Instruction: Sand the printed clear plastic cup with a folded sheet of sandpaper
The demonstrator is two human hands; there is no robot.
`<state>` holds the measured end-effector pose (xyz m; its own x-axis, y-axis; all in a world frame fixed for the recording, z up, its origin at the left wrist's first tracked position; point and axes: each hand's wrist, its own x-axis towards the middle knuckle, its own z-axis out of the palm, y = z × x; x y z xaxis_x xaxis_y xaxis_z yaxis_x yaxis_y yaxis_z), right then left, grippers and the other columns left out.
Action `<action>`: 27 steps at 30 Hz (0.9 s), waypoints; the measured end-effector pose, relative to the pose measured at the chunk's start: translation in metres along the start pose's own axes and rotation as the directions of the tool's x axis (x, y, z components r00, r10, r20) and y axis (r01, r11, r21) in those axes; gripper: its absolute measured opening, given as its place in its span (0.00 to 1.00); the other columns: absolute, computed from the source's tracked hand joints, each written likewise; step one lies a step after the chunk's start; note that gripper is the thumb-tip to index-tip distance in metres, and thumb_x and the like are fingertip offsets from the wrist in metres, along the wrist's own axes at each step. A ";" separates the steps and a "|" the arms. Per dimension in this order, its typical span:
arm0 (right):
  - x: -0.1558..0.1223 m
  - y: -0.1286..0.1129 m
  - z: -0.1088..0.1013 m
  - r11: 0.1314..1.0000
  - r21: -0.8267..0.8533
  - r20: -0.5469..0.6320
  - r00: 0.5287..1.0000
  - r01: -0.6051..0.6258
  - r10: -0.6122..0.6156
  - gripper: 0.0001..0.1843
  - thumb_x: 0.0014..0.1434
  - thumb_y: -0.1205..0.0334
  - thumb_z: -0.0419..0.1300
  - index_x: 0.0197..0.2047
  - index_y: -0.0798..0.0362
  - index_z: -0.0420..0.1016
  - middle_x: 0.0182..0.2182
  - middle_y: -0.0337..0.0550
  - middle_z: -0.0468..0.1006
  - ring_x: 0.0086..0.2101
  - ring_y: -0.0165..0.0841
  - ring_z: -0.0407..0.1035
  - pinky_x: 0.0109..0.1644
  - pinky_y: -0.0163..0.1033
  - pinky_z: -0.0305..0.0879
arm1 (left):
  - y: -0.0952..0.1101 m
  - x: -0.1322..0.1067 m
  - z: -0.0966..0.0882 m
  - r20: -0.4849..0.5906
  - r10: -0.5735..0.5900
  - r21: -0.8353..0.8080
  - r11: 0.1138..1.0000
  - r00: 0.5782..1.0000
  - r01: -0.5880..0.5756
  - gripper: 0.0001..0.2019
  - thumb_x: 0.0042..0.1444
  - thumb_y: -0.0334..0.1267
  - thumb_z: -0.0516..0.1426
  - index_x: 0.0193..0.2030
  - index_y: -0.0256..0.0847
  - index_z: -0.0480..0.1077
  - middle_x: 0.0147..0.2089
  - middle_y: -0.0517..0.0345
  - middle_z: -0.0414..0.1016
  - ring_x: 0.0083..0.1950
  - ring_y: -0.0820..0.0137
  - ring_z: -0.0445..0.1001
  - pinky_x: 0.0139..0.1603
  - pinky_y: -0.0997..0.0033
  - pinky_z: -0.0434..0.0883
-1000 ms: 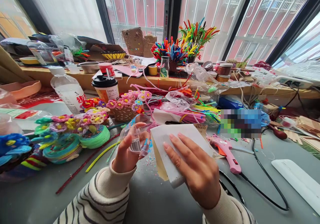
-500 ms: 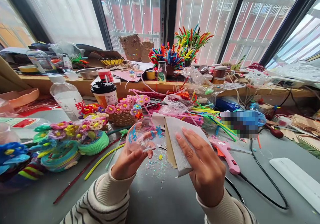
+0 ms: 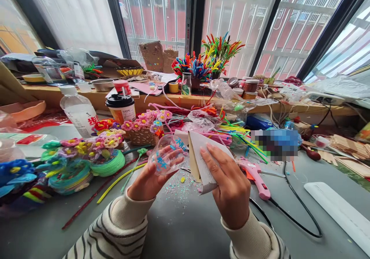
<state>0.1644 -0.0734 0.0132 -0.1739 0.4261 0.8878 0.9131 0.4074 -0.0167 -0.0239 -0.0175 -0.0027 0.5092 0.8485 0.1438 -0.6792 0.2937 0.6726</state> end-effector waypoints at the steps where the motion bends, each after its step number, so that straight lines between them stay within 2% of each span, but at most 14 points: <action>1: 0.000 0.000 0.000 1.000 0.002 -0.006 1.000 -0.005 0.005 0.27 0.55 0.78 0.46 0.56 0.52 0.64 0.51 0.45 0.70 0.51 0.35 0.64 0.54 0.40 0.61 | 0.001 -0.001 -0.001 0.010 -0.010 -0.003 1.000 1.000 0.010 0.25 0.44 0.41 0.63 0.49 0.42 0.62 0.52 0.51 0.69 0.50 0.61 0.72 0.47 0.71 0.71; 3: 0.000 0.001 0.000 1.000 0.006 -0.013 1.000 -0.014 0.014 0.26 0.55 0.77 0.47 0.56 0.51 0.64 0.51 0.45 0.70 0.50 0.35 0.65 0.54 0.40 0.62 | 0.003 -0.002 -0.001 0.045 -0.035 0.013 0.999 0.998 0.034 0.27 0.46 0.43 0.62 0.53 0.46 0.58 0.53 0.51 0.68 0.48 0.62 0.73 0.45 0.70 0.72; 5: 0.001 0.001 0.000 1.000 0.017 -0.012 1.000 -0.019 0.019 0.26 0.55 0.77 0.47 0.56 0.51 0.63 0.51 0.45 0.70 0.50 0.35 0.65 0.54 0.40 0.62 | 0.006 -0.004 0.000 0.079 -0.063 0.046 0.997 0.995 0.060 0.30 0.48 0.44 0.60 0.57 0.50 0.53 0.54 0.50 0.67 0.42 0.67 0.76 0.39 0.72 0.74; 7: 0.001 0.001 -0.001 0.999 0.032 0.002 1.000 -0.021 0.021 0.26 0.55 0.76 0.47 0.56 0.50 0.63 0.51 0.44 0.70 0.51 0.35 0.64 0.55 0.41 0.62 | 0.007 -0.005 0.001 0.092 -0.089 0.077 0.994 0.992 0.082 0.32 0.49 0.42 0.60 0.59 0.53 0.50 0.54 0.50 0.67 0.38 0.70 0.76 0.34 0.76 0.73; 10: 0.000 0.000 -0.002 0.998 0.059 0.024 1.000 -0.019 0.018 0.26 0.55 0.76 0.48 0.57 0.51 0.62 0.52 0.45 0.69 0.51 0.35 0.64 0.55 0.42 0.62 | 0.006 -0.005 0.001 0.087 -0.103 0.081 0.992 0.991 0.096 0.34 0.47 0.40 0.61 0.59 0.53 0.50 0.54 0.50 0.67 0.41 0.69 0.76 0.37 0.74 0.73; 14: -0.001 -0.003 -0.004 0.996 0.090 0.052 0.999 -0.012 0.007 0.25 0.56 0.76 0.48 0.56 0.52 0.62 0.52 0.47 0.69 0.52 0.36 0.63 0.55 0.42 0.62 | 0.002 -0.003 0.000 0.071 -0.080 0.031 0.996 0.994 0.078 0.32 0.45 0.47 0.61 0.56 0.48 0.54 0.52 0.50 0.68 0.47 0.65 0.73 0.39 0.71 0.74; 21: -0.003 -0.003 -0.005 0.996 0.091 0.071 0.997 -0.011 0.005 0.25 0.55 0.76 0.47 0.55 0.54 0.64 0.52 0.48 0.69 0.52 0.36 0.63 0.55 0.42 0.61 | 0.006 -0.005 0.005 0.035 -0.135 0.053 0.990 0.990 0.133 0.37 0.46 0.33 0.62 0.59 0.55 0.47 0.52 0.55 0.67 0.47 0.64 0.74 0.45 0.69 0.71; 24: -0.003 -0.003 -0.003 0.995 0.100 0.082 0.997 0.001 -0.010 0.24 0.55 0.76 0.47 0.55 0.54 0.64 0.52 0.48 0.68 0.52 0.36 0.63 0.54 0.42 0.62 | 0.006 -0.003 0.005 0.021 -0.131 0.002 0.991 0.991 0.131 0.35 0.46 0.43 0.61 0.58 0.52 0.47 0.53 0.52 0.67 0.47 0.62 0.74 0.46 0.65 0.71; 27: -0.001 -0.005 -0.002 0.993 0.117 0.095 0.995 0.017 -0.028 0.25 0.56 0.75 0.47 0.56 0.54 0.64 0.53 0.48 0.68 0.52 0.36 0.62 0.55 0.43 0.62 | 0.004 0.000 0.002 -0.011 -0.132 -0.051 0.990 0.991 0.132 0.30 0.47 0.53 0.57 0.54 0.47 0.51 0.49 0.48 0.70 0.43 0.61 0.75 0.40 0.62 0.73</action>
<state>0.1607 -0.0780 0.0130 -0.2341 0.4893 0.8401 0.8605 0.5065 -0.0552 -0.0256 -0.0166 0.0017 0.5891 0.8067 0.0458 -0.6323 0.4250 0.6477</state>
